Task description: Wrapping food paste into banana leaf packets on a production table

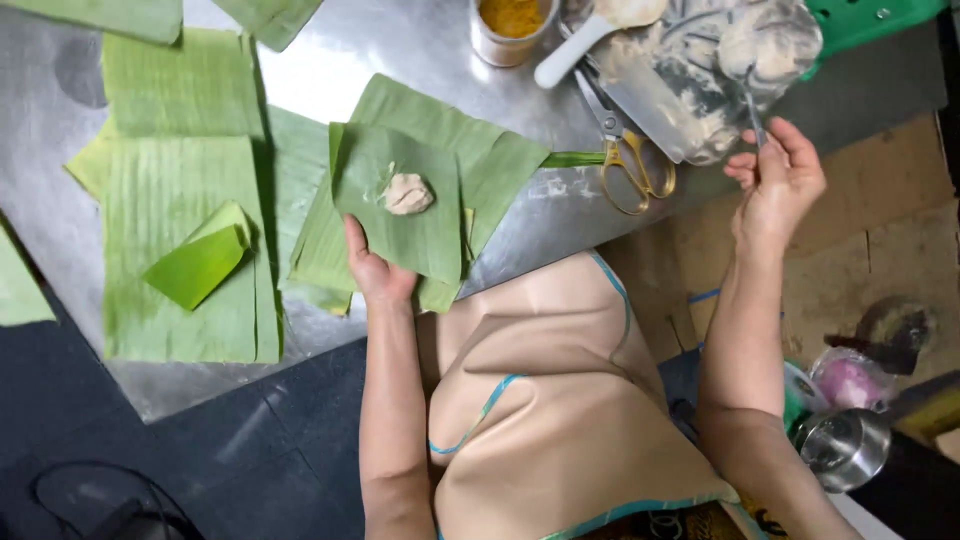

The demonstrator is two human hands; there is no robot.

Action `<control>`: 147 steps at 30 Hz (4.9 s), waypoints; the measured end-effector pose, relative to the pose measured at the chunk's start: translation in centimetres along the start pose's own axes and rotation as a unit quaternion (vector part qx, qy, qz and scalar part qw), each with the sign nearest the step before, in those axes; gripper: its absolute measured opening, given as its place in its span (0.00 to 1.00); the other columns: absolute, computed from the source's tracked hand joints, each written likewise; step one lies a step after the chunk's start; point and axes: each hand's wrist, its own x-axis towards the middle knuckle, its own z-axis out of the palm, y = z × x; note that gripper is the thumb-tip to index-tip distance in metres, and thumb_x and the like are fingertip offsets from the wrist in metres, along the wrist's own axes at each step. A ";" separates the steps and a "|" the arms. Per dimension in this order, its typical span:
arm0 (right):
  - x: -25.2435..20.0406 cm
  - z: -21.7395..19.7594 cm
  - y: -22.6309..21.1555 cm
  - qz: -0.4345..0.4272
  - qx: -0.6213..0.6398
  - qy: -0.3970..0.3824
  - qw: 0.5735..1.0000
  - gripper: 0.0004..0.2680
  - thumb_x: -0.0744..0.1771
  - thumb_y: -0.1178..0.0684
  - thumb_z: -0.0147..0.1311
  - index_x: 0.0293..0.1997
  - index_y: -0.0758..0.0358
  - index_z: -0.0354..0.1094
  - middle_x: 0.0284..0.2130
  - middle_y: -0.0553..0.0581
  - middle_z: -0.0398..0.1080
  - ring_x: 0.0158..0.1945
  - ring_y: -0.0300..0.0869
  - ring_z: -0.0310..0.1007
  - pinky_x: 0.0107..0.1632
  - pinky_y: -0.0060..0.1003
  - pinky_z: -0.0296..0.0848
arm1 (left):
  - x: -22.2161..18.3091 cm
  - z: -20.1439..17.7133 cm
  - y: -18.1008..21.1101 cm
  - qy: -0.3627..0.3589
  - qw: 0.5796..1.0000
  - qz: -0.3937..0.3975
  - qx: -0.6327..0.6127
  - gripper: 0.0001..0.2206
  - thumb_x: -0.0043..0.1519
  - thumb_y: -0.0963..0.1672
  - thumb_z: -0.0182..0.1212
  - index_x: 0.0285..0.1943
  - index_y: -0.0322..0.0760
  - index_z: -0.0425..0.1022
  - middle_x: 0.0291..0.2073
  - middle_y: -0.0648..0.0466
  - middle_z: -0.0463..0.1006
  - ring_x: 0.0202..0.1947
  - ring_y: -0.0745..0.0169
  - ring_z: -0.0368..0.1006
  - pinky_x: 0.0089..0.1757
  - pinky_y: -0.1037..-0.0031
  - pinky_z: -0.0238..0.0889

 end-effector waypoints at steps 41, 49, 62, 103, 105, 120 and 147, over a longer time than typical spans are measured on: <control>-21.2 21.5 3.6 -0.460 -0.364 -0.436 0.682 0.33 0.53 0.52 0.76 0.63 0.60 0.65 0.53 0.61 0.66 0.60 0.56 0.63 0.59 0.55 0.63 | 0.8 -4.1 0.3 0.078 0.847 0.137 0.507 0.17 0.64 0.52 0.57 0.32 0.37 0.75 0.26 0.41 0.80 0.28 0.57 0.82 0.30 0.74 0.73; -14.2 25.3 4.9 -0.366 -0.243 -0.435 0.786 0.01 0.68 0.57 0.64 0.40 0.58 0.76 0.43 0.52 0.72 0.53 0.51 0.68 0.54 0.49 0.62 | -0.3 -2.8 0.5 -0.083 0.827 0.187 0.524 0.19 0.67 0.45 0.64 0.65 0.32 0.71 0.42 0.46 0.81 0.36 0.62 0.82 0.34 0.79 0.76; -11.9 28.2 4.7 -0.345 -0.215 -0.364 0.838 0.03 0.67 0.62 0.60 0.37 0.70 0.70 0.33 0.61 0.72 0.38 0.52 0.72 0.42 0.44 0.68 | 0.4 1.4 -0.9 -0.058 0.532 0.266 0.802 0.30 0.70 0.42 0.52 0.80 0.67 0.48 0.40 0.49 0.78 0.41 0.50 0.74 0.41 0.64 0.65; -13.8 31.4 3.9 -0.253 -0.442 -0.504 0.697 0.17 0.61 0.61 0.64 0.53 0.66 0.66 0.46 0.66 0.66 0.51 0.61 0.66 0.49 0.55 0.71 | 4.1 -0.8 -1.2 -0.035 0.520 0.475 0.709 0.20 0.68 0.38 0.50 0.70 0.43 0.64 0.50 0.53 0.75 0.50 0.59 0.74 0.50 0.70 0.69; -13.5 31.4 3.1 -0.224 -0.440 -0.519 0.698 0.16 0.62 0.60 0.63 0.55 0.66 0.67 0.46 0.66 0.67 0.50 0.60 0.69 0.50 0.55 0.71 | 3.8 -0.7 -1.2 -0.038 0.526 0.482 0.700 0.20 0.69 0.38 0.50 0.70 0.43 0.64 0.49 0.52 0.75 0.49 0.59 0.74 0.49 0.70 0.69; -9.9 30.5 3.4 -0.169 -0.263 -0.499 0.808 0.07 0.65 0.57 0.68 0.43 0.61 0.74 0.39 0.55 0.72 0.39 0.42 0.73 0.43 0.34 0.72 | 3.4 0.5 -1.1 -0.107 0.406 0.493 0.762 0.19 0.67 0.37 0.56 0.67 0.44 0.70 0.56 0.47 0.68 0.52 0.52 0.73 0.45 0.64 0.75; -11.6 29.1 2.8 -0.030 -0.215 -0.479 0.850 0.14 0.63 0.62 0.67 0.51 0.63 0.67 0.41 0.55 0.77 0.42 0.38 0.78 0.46 0.32 0.77 | -0.1 1.3 3.6 -0.062 0.670 0.469 0.572 0.17 0.65 0.34 0.47 0.60 0.37 0.74 0.52 0.50 0.76 0.55 0.57 0.75 0.58 0.69 0.69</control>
